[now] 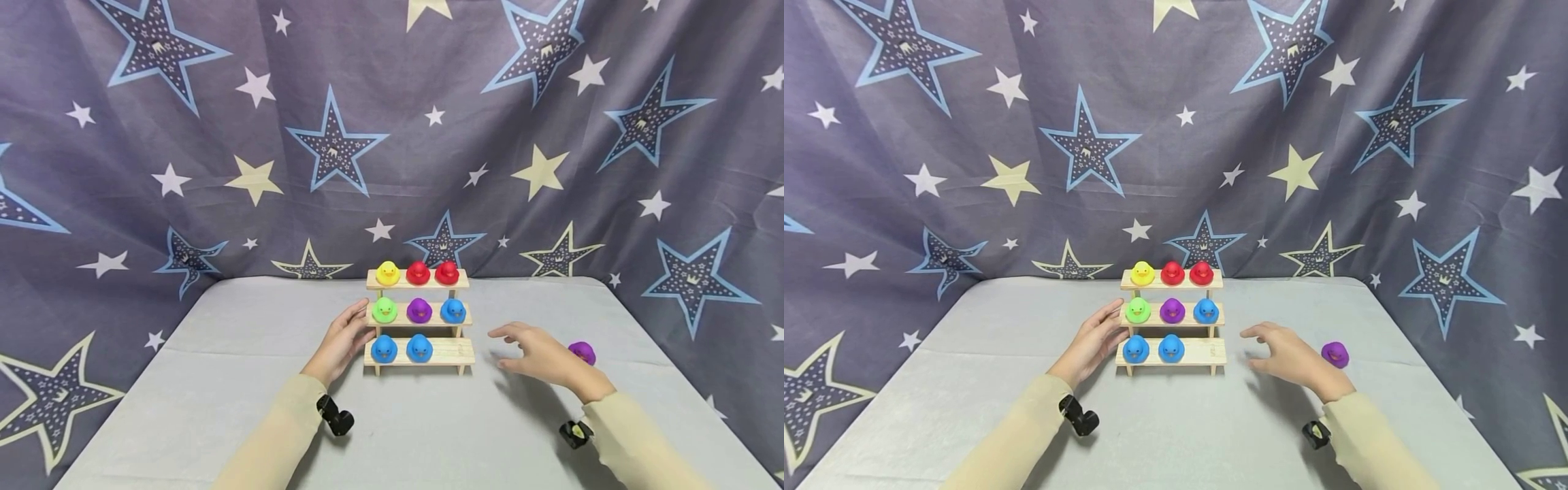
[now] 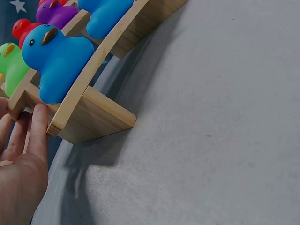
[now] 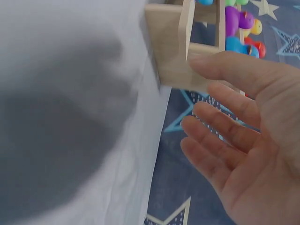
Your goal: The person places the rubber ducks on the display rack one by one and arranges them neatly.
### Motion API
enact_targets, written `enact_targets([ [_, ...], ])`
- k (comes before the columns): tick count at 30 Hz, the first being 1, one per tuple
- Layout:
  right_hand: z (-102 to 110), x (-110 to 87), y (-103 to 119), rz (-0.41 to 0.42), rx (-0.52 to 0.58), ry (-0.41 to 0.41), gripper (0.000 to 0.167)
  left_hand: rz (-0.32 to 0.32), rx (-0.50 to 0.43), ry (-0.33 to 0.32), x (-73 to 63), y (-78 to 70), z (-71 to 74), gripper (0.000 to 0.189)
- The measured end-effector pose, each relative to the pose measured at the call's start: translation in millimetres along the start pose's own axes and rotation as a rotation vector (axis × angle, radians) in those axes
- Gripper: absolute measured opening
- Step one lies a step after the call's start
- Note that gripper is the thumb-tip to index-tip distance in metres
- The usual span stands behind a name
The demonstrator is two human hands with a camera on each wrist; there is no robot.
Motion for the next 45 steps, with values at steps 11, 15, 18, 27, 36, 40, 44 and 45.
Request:
enact_targets([
  [11,20,-16.9,-36,-0.054,0.007,-0.11,0.045,0.0,-0.009,0.0,-0.1,-0.2,0.6,0.054],
  [15,25,-21.4,-55,-0.108,-0.007,-0.125,0.046,0.002,-0.008,-0.003,-0.1,-0.1,0.6,0.054],
  [18,29,-24.9,-67,-0.133,-0.024,-0.143,0.047,0.002,-0.003,-0.002,-0.1,-0.1,0.4,0.053],
  [27,39,-34.8,-98,-0.171,-0.06,-0.211,0.049,0.0,-0.001,0.001,0.5,1.2,1.3,0.053],
  [36,39,-41.7,-124,-0.205,-0.085,-0.224,0.052,-0.005,0.001,0.016,0.3,1.7,0.9,0.053],
  [40,35,-44.1,-136,-0.247,-0.09,-0.194,0.055,-0.006,0.002,0.017,0.1,1.2,0.6,0.053],
  [44,32,-45.7,-145,-0.311,-0.082,-0.159,0.057,-0.007,0.006,0.016,0.5,1.3,0.7,0.053],
  [45,32,-46.0,-146,-0.326,-0.081,-0.153,0.057,-0.007,0.006,0.015,0.5,1.3,0.7,0.053],
])
Point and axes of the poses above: each hand's wrist, its own x-axis towards the middle knuckle, its own z-axis out of the back of the hand, y = z × x, the point moved 7 cm from there along x, towards the middle knuckle, and after that the axes turned 11 degrees about -z, right-handed, at the moved point
